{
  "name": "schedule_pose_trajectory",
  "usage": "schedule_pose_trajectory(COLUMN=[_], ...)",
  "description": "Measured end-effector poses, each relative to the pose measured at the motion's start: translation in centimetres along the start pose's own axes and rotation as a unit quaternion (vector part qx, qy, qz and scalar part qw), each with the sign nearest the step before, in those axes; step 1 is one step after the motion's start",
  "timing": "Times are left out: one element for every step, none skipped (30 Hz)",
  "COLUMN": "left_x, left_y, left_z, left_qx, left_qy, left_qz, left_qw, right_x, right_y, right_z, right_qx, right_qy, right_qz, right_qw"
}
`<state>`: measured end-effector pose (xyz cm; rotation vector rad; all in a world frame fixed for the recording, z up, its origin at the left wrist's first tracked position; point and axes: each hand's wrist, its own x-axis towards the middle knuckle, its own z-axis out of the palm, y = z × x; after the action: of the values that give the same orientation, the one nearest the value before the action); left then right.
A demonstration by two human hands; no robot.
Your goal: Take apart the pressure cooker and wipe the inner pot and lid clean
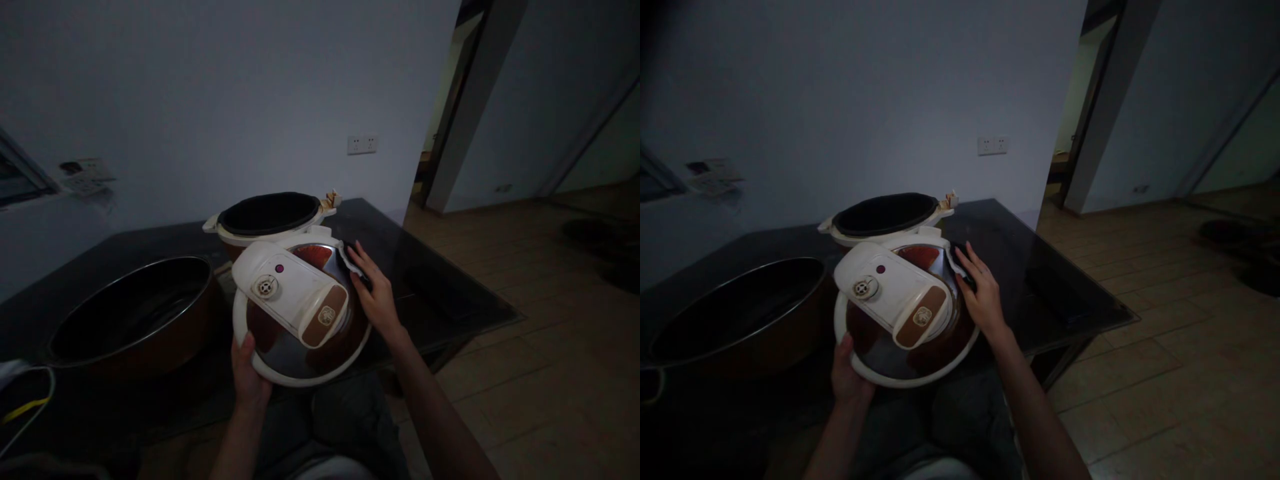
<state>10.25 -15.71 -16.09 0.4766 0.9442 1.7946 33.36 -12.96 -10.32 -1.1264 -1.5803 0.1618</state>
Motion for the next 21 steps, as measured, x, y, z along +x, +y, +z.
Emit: schedule_pose_trajectory(left_x=[0.0, 0.0, 0.0, 0.0, 0.0, 0.0, -0.1, -0.1, -0.1, -0.1, -0.1, -0.1, -0.1, -0.1, -0.2, -0.3, -0.5, -0.6, -0.9, -1.1, -1.3], left_y=[-0.1, -0.1, -0.2, -0.2, -0.2, -0.2, -0.2, -0.2, -0.2, -0.1, -0.1, -0.1, -0.2, -0.2, -0.3, -0.4, -0.5, -0.6, -0.8, -0.9, -1.1], left_z=[-0.1, -0.1, -0.2, -0.2, -0.3, -0.3, -0.3, -0.2, -0.2, -0.2, -0.2, -0.2, -0.2, -0.2, -0.2, -0.2, -0.2, -0.2, -0.2, -0.1, -0.1], left_qx=[-0.001, -0.003, -0.006, -0.008, -0.008, -0.008, -0.009, -0.009, -0.011, -0.012, -0.013, -0.012, -0.009, -0.006, -0.004, -0.003, -0.004, -0.005, -0.007, -0.008, -0.010], left_qy=[0.000, 0.002, 0.005, 0.008, 0.010, 0.010, 0.007, 0.003, 0.000, -0.002, -0.003, -0.004, -0.005, -0.005, -0.005, -0.003, 0.000, 0.004, 0.007, 0.011, 0.015], left_qz=[0.000, -0.001, -0.002, -0.004, -0.004, -0.002, -0.001, 0.000, 0.000, 0.000, 0.001, 0.004, 0.008, 0.012, 0.014, 0.012, 0.009, 0.005, 0.002, -0.001, -0.003], left_qw=[1.000, 1.000, 1.000, 1.000, 1.000, 1.000, 1.000, 1.000, 1.000, 1.000, 1.000, 1.000, 1.000, 1.000, 1.000, 1.000, 1.000, 1.000, 1.000, 1.000, 1.000], right_x=[0.1, -0.1, -0.6, -1.5, -2.5, -3.8, -5.3, -6.8, -8.2, -9.5, -10.6, -11.5, -12.2, -12.7, -13.1, -13.4, -13.7, -14.1, -14.6, -15.2, -15.9], right_y=[0.1, 0.1, 0.1, 0.0, -0.1, -0.4, -0.7, -1.1, -1.4, -1.8, -2.1, -2.5, -2.7, -3.0, -3.2, -3.4, -3.6, -3.8, -4.1, -4.3, -4.4], right_z=[-0.1, -0.2, -0.1, 0.1, 0.3, 0.6, 0.9, 1.2, 1.5, 1.8, 2.1, 2.3, 2.5, 2.7, 2.9, 3.1, 3.3, 3.6, 3.9, 4.3, 4.7], right_qx=[0.004, 0.004, -0.001, -0.009, -0.018, -0.024, -0.030, -0.033, -0.033, -0.030, -0.024, -0.019, -0.012, -0.005, 0.001, 0.006, 0.006, 0.000, -0.012, -0.029, -0.050], right_qy=[-0.005, -0.003, 0.002, 0.013, 0.026, 0.043, 0.057, 0.064, 0.067, 0.071, 0.068, 0.068, 0.068, 0.067, 0.066, 0.065, 0.063, 0.061, 0.056, 0.050, 0.040], right_qz=[-0.002, 0.003, 0.015, 0.032, 0.055, 0.082, 0.109, 0.135, 0.160, 0.174, 0.185, 0.194, 0.199, 0.203, 0.204, 0.203, 0.198, 0.192, 0.183, 0.171, 0.156], right_qw=[1.000, 1.000, 1.000, 0.999, 0.998, 0.995, 0.992, 0.988, 0.984, 0.982, 0.980, 0.978, 0.978, 0.977, 0.977, 0.977, 0.978, 0.980, 0.982, 0.984, 0.986])
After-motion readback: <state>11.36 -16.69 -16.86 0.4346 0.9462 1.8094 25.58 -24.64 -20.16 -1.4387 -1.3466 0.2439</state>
